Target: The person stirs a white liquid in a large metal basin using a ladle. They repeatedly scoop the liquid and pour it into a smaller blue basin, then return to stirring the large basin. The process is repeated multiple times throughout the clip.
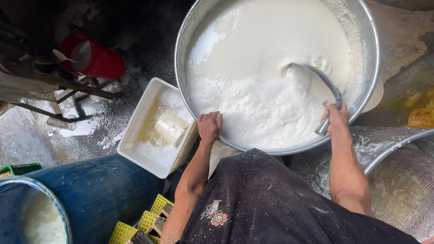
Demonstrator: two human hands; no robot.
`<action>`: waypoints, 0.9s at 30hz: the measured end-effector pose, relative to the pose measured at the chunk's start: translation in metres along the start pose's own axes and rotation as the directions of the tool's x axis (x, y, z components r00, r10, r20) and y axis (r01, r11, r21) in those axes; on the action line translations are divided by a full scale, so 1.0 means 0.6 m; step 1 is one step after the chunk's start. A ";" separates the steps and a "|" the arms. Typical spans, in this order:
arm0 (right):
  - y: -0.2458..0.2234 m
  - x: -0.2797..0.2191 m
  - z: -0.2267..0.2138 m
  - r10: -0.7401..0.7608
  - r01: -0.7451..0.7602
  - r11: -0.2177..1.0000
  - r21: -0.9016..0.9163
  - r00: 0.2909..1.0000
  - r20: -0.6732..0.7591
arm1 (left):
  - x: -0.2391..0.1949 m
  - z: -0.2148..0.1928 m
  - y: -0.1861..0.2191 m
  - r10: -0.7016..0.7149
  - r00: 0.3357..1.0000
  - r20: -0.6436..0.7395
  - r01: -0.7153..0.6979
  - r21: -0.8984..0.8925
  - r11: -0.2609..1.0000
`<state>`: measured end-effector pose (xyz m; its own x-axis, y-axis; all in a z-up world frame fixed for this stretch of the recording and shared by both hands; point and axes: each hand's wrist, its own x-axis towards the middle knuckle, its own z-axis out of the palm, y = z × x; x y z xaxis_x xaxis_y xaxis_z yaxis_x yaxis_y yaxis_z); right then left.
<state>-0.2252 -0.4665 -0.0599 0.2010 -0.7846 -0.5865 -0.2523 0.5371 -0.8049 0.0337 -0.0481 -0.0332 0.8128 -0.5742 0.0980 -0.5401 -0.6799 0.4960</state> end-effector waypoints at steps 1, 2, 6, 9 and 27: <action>0.015 0.000 0.004 0.016 -0.017 0.998 0.064 1.000 0.015 | -0.001 -0.001 0.000 -0.003 1.000 0.006 0.003 0.001 1.000; 0.032 0.000 0.012 0.032 -0.035 0.991 0.127 0.999 0.031 | -0.003 -0.001 0.001 -0.007 1.000 0.013 0.007 -0.001 1.000; 0.072 0.019 0.075 0.102 -0.156 0.937 0.313 0.978 0.182 | -0.002 -0.003 0.003 -0.022 1.000 0.022 0.022 0.003 1.000; 0.078 0.045 0.142 0.118 -0.245 0.887 0.391 0.940 0.321 | 0.002 -0.006 0.008 -0.031 0.999 0.015 0.031 0.013 0.999; -0.123 0.166 0.608 -0.029 -0.050 0.989 0.136 0.851 0.524 | 0.020 -0.012 0.027 -0.090 0.995 0.053 0.087 0.059 0.994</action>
<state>0.1585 -0.4710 -0.0917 0.6745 -0.5207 -0.5233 -0.1313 0.6130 -0.7791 0.0360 -0.0627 -0.0176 0.8453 -0.5343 0.0068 -0.4795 -0.7529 0.4507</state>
